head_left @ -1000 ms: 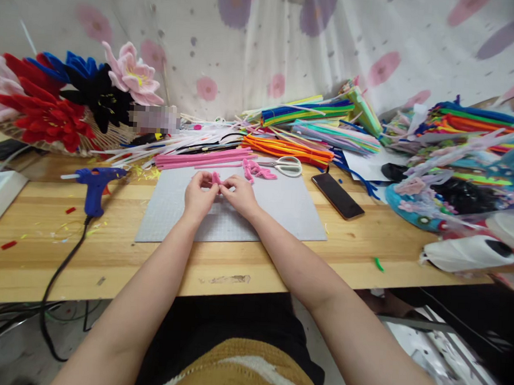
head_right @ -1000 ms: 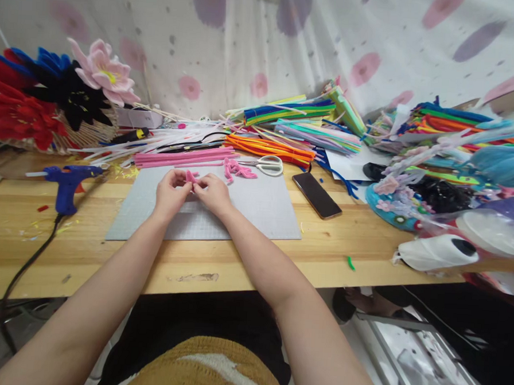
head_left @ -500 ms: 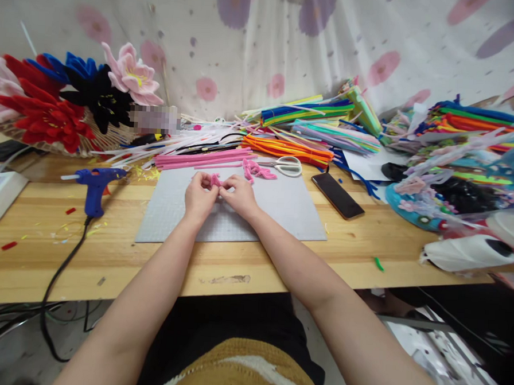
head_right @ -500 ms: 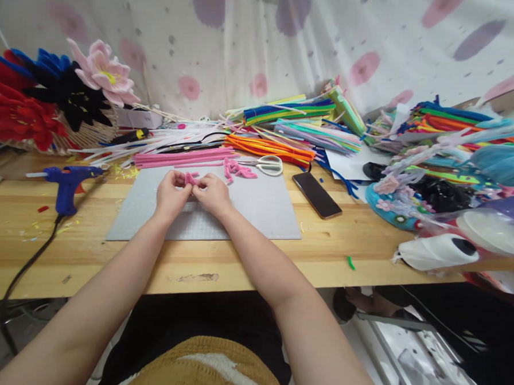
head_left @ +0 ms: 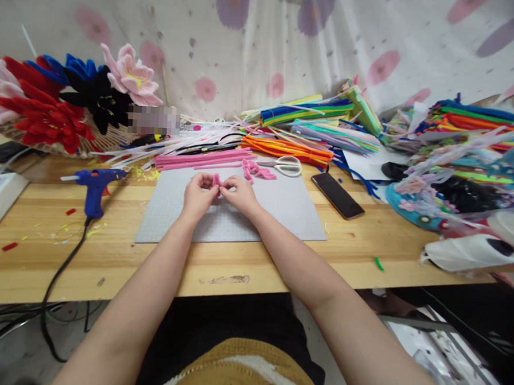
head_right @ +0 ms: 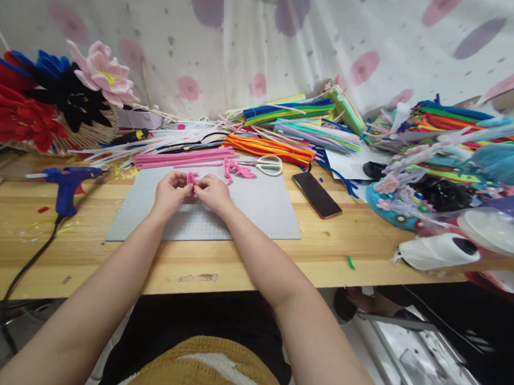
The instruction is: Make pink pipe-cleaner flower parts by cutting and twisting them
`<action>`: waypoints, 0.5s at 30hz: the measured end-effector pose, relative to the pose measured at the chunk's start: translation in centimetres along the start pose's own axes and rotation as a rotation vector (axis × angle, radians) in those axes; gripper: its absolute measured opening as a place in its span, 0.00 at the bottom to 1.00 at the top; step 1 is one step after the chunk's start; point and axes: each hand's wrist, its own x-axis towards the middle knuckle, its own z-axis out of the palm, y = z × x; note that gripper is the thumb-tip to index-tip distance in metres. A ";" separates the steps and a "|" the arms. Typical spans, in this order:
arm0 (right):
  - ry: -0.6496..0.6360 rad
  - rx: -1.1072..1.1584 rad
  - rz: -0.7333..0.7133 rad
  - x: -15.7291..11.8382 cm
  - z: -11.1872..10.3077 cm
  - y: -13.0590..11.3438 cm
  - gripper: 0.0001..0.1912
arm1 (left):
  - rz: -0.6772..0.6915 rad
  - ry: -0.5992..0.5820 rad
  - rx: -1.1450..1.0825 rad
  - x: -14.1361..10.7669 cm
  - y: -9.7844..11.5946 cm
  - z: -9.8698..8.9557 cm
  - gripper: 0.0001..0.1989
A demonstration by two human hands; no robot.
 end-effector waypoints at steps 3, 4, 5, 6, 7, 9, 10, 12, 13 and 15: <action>0.012 -0.039 0.015 -0.2 0.1 -0.3 0.06 | 0.027 0.063 0.110 -0.1 -0.1 0.0 0.08; 0.015 -0.051 0.018 -0.3 0.1 -0.4 0.06 | 0.039 0.087 0.154 -0.1 -0.1 0.0 0.08; 0.018 -0.061 0.021 -0.3 0.2 -0.5 0.06 | 0.048 0.104 0.194 -0.2 -0.1 0.1 0.08; 0.018 -0.068 0.025 -0.4 0.2 -0.5 0.06 | 0.053 0.115 0.227 -0.2 -0.1 0.1 0.08; 0.016 -0.075 0.031 -0.4 0.2 -0.6 0.07 | 0.051 0.119 0.251 -0.3 0.0 0.1 0.07; 0.006 -0.085 0.048 -0.4 0.2 -0.7 0.07 | 0.041 0.114 0.263 -0.3 0.0 0.1 0.08; 0.002 -0.088 0.055 -0.3 0.2 -0.6 0.07 | 0.026 0.103 0.239 -0.3 0.1 0.1 0.09; -0.009 -0.080 0.058 -0.2 0.1 -0.5 0.07 | -0.042 0.047 0.113 -0.3 0.2 0.2 0.10; -0.015 -0.065 0.056 -0.1 0.1 -0.3 0.07 | -0.089 0.001 0.030 -0.4 0.3 0.2 0.11; -0.042 -0.002 0.052 0.1 0.0 0.1 0.07 | -0.179 -0.075 -0.114 -0.4 0.5 0.0 0.12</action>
